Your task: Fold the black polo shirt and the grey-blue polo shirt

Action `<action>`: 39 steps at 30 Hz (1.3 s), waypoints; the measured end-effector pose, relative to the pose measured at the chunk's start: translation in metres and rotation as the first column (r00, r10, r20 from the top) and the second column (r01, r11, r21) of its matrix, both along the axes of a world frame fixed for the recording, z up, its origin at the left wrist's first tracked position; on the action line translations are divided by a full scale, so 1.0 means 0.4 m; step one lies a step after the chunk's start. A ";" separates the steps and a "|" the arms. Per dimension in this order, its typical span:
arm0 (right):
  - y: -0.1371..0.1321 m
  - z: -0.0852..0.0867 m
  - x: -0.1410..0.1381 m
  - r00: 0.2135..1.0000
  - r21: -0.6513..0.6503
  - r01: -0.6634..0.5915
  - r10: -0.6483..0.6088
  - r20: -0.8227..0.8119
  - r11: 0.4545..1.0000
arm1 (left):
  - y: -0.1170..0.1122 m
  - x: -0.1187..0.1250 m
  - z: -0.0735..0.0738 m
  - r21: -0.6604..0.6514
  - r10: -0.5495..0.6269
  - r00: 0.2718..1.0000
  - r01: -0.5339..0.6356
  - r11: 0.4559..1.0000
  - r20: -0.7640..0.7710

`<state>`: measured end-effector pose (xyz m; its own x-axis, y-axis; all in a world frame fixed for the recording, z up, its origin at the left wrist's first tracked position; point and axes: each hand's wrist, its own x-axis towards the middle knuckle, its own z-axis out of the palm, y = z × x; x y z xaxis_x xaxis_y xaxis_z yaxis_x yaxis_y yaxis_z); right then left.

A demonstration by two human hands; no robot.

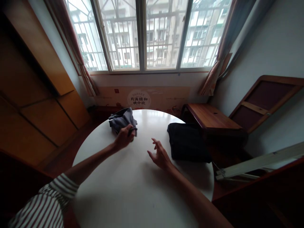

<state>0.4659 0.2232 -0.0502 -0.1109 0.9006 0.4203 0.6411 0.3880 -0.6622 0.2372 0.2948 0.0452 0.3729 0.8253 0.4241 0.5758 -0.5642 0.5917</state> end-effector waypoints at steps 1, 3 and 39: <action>-0.001 -0.001 0.000 0.998 0.013 -0.018 0.019 -0.066 1.000 | -0.073 0.009 0.002 -0.072 -0.191 0.982 0.191 0.979 0.007; -0.005 -0.001 0.001 0.983 0.013 -0.113 0.113 -0.142 0.994 | -0.192 0.018 0.000 -0.225 -0.552 0.834 0.538 0.812 0.002; -0.262 0.190 0.042 0.754 -0.221 -0.422 0.476 0.452 0.879 | -0.220 -0.334 -0.043 -0.156 -0.551 0.718 0.541 0.826 -0.426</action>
